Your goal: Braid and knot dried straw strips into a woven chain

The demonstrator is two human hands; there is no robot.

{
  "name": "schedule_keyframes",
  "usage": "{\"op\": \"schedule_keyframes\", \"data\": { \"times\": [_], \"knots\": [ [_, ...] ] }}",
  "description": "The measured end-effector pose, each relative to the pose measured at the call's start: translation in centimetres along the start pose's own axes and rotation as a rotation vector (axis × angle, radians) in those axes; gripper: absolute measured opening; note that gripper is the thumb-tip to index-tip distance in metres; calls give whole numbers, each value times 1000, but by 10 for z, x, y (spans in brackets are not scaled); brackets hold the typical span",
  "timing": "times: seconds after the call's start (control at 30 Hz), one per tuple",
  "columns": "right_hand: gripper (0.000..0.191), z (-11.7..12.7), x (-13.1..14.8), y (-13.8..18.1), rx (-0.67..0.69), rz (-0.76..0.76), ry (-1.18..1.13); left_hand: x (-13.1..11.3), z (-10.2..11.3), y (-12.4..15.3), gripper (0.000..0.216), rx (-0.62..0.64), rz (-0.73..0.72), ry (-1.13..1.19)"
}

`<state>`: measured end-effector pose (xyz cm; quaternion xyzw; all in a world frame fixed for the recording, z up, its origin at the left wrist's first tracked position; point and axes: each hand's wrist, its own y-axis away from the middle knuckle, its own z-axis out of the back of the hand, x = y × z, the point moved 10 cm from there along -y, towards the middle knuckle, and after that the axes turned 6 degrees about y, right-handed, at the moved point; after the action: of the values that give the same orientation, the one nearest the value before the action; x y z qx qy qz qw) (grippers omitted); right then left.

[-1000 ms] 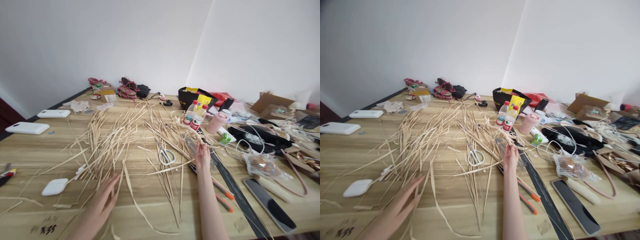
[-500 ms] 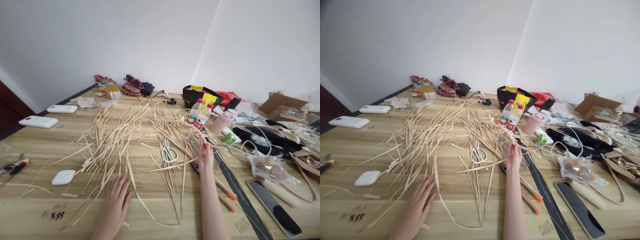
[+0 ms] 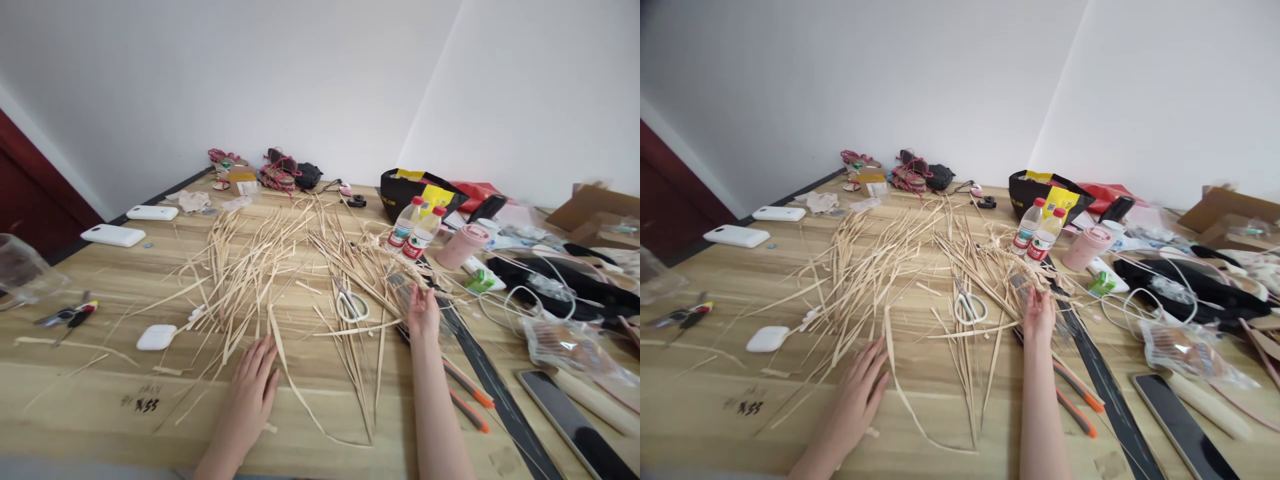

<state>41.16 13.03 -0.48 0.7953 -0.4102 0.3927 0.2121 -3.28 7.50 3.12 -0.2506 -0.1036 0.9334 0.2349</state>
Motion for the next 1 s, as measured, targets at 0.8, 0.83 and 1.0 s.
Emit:
{"op": "schedule_keyframes", "data": {
  "times": [0.8, 0.83, 1.0],
  "knots": [
    [117, -22, 1, 15, 77, 56, 173, 20, 47, 13, 37, -396, 211, 143],
    [118, -23, 2, 17, 80, 60, 201, 12, 47, 8, 37, -387, 182, 84],
    [99, -35, 14, 32, 73, 171, 324, -16, 42, -36, 32, -255, 79, -117]
  ]
}}
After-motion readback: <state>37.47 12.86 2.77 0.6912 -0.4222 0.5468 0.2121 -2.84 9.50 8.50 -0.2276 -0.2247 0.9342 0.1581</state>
